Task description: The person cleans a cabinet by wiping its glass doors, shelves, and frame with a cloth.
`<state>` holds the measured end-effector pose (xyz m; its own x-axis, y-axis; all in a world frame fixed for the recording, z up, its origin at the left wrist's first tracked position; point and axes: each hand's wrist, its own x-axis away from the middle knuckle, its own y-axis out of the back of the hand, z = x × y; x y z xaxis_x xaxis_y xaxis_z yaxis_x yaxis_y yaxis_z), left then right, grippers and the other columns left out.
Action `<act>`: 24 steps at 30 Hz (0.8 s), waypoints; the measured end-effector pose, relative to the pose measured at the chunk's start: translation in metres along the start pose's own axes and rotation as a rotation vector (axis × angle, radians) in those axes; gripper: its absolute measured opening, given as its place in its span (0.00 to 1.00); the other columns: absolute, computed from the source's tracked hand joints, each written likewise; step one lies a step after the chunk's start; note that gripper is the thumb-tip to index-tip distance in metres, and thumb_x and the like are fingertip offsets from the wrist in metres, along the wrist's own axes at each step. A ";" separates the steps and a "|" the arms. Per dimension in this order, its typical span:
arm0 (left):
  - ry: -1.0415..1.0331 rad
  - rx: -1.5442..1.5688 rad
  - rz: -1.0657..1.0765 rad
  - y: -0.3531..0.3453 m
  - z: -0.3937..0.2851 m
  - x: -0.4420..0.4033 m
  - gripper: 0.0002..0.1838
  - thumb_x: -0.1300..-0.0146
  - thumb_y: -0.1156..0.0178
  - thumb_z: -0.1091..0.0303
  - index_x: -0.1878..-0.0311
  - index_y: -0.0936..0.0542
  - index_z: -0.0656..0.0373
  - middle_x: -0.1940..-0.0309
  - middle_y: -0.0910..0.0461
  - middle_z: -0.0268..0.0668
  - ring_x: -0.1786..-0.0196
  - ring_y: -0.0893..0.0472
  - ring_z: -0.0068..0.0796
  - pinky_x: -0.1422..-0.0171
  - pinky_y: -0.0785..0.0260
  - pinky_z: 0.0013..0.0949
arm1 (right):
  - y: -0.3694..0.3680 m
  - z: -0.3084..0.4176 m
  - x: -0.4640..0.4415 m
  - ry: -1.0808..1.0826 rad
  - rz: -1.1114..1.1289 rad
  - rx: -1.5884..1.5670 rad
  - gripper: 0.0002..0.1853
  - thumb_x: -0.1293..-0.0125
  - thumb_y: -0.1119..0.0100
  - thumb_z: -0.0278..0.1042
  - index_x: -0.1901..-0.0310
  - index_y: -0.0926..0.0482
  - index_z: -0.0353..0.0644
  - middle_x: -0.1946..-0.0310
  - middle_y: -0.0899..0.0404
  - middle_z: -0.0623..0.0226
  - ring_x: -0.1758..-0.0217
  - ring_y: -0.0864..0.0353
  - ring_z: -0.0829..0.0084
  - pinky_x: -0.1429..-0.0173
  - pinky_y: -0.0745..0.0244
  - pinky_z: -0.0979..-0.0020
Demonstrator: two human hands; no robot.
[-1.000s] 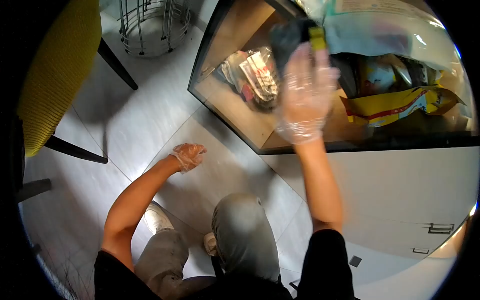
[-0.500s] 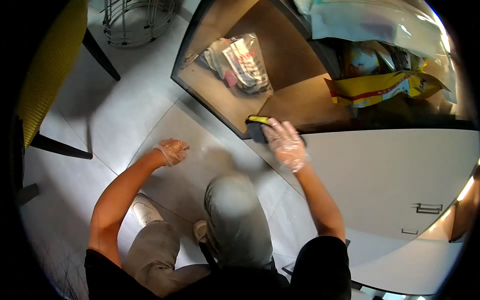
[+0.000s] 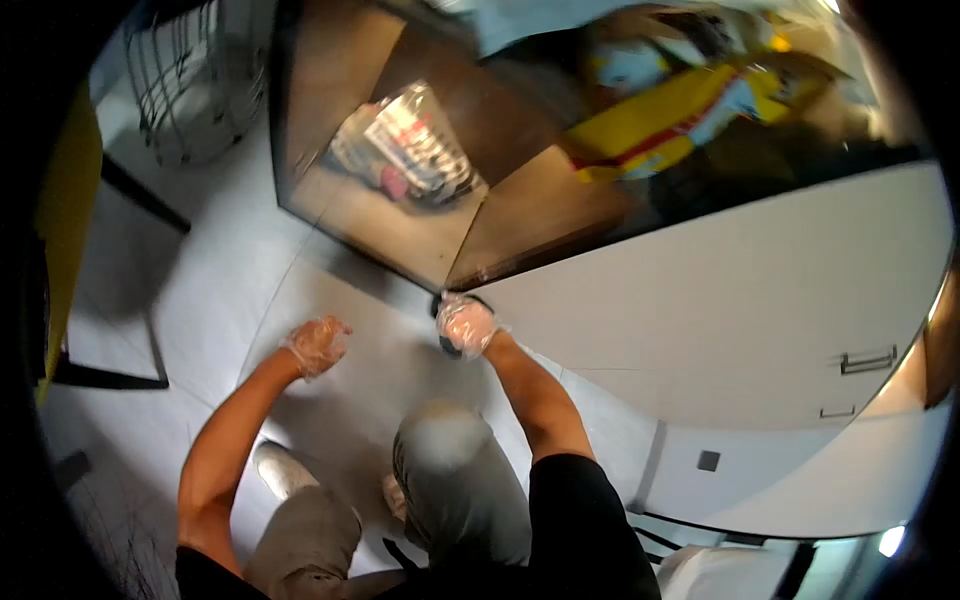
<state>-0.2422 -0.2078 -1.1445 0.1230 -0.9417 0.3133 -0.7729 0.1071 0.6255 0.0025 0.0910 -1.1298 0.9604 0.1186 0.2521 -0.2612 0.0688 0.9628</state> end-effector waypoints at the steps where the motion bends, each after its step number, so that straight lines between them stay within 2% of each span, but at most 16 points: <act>1: -0.081 -0.002 -0.080 0.014 -0.012 0.001 0.21 0.31 0.38 0.62 0.36 0.20 0.52 0.35 0.19 0.47 0.33 0.20 0.52 0.27 0.27 0.49 | 0.013 0.010 0.006 0.029 -0.033 0.038 0.02 0.47 0.37 0.31 0.72 0.20 0.45 0.69 0.16 0.63 0.59 0.14 0.59 0.50 0.17 0.56; 3: -0.246 -0.003 -0.245 0.058 -0.058 0.006 0.21 0.33 0.35 0.67 0.37 0.20 0.50 0.33 0.21 0.45 0.30 0.22 0.51 0.25 0.29 0.49 | 0.073 0.036 0.017 -0.020 -0.221 -0.016 0.03 0.47 0.35 0.31 0.69 0.16 0.46 0.67 0.14 0.65 0.56 0.13 0.60 0.48 0.17 0.57; 6: -0.409 -0.086 -0.382 0.131 -0.147 0.003 0.24 0.34 0.35 0.73 0.34 0.22 0.51 0.30 0.23 0.44 0.27 0.25 0.50 0.24 0.30 0.48 | 0.164 0.058 0.044 -0.042 -0.523 0.120 0.06 0.48 0.33 0.31 0.67 0.13 0.46 0.66 0.13 0.65 0.58 0.13 0.60 0.54 0.17 0.58; 9: -0.696 -0.020 -0.555 0.207 -0.251 0.006 0.23 0.32 0.36 0.74 0.34 0.21 0.56 0.34 0.21 0.48 0.31 0.22 0.54 0.25 0.30 0.47 | 0.249 0.068 0.080 -0.047 -0.802 0.246 0.05 0.53 0.32 0.33 0.71 0.14 0.50 0.73 0.18 0.66 0.67 0.15 0.64 0.63 0.20 0.62; 12: -0.951 -0.014 -0.632 0.290 -0.362 0.023 0.21 0.30 0.38 0.74 0.35 0.21 0.60 0.37 0.19 0.49 0.34 0.20 0.53 0.29 0.27 0.45 | 0.350 0.075 0.118 0.030 -1.042 0.386 0.12 0.64 0.34 0.33 0.71 0.14 0.51 0.77 0.22 0.70 0.73 0.19 0.67 0.67 0.22 0.62; 13: -0.946 -0.042 -0.658 0.312 -0.392 0.027 0.20 0.29 0.38 0.72 0.35 0.21 0.61 0.38 0.18 0.48 0.35 0.18 0.47 0.30 0.26 0.44 | 0.379 0.079 0.131 -0.005 -1.080 0.449 0.12 0.64 0.34 0.31 0.71 0.15 0.51 0.77 0.22 0.70 0.73 0.19 0.66 0.68 0.22 0.63; 17: -0.997 0.247 -0.624 0.378 -0.518 0.054 0.22 0.27 0.38 0.72 0.31 0.23 0.61 0.38 0.17 0.41 0.37 0.18 0.34 0.28 0.26 0.42 | 0.492 0.095 0.188 -0.194 -1.193 0.580 0.11 0.64 0.38 0.26 0.73 0.19 0.48 0.78 0.24 0.69 0.75 0.21 0.63 0.70 0.26 0.63; 19: -1.023 0.395 -0.576 0.399 -0.568 0.062 0.29 0.29 0.36 0.71 0.26 0.27 0.60 0.37 0.18 0.41 0.37 0.18 0.34 0.28 0.27 0.40 | 0.530 0.096 0.203 -0.287 -1.260 0.552 0.10 0.64 0.39 0.24 0.74 0.20 0.48 0.78 0.24 0.69 0.75 0.22 0.63 0.70 0.27 0.63; 21: -1.095 0.442 -0.595 0.412 -0.603 0.065 0.30 0.30 0.35 0.71 0.25 0.28 0.60 0.38 0.18 0.43 0.38 0.18 0.34 0.29 0.27 0.39 | 0.544 0.095 0.208 -0.327 -1.277 0.576 0.10 0.62 0.40 0.23 0.74 0.21 0.47 0.77 0.23 0.69 0.75 0.23 0.62 0.71 0.27 0.62; 23: -1.083 0.446 -0.673 0.419 -0.630 0.069 0.31 0.30 0.34 0.71 0.25 0.28 0.60 0.39 0.18 0.44 0.39 0.18 0.33 0.30 0.27 0.38 | 0.551 0.099 0.205 -0.320 -1.320 0.549 0.10 0.61 0.41 0.22 0.73 0.22 0.48 0.77 0.24 0.69 0.76 0.23 0.62 0.72 0.27 0.60; 24: -1.084 0.445 -0.715 0.424 -0.642 0.070 0.31 0.30 0.34 0.71 0.25 0.28 0.60 0.39 0.18 0.44 0.40 0.18 0.32 0.30 0.27 0.38 | 0.549 0.098 0.205 -0.386 -1.303 0.563 0.10 0.59 0.40 0.23 0.72 0.22 0.49 0.78 0.24 0.68 0.76 0.23 0.62 0.73 0.26 0.59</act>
<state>-0.1612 -0.0234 -0.3984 0.1911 -0.5455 -0.8161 -0.9052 -0.4195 0.0684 0.0653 0.0557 -0.5398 0.4716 0.0046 -0.8818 0.7748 -0.4797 0.4119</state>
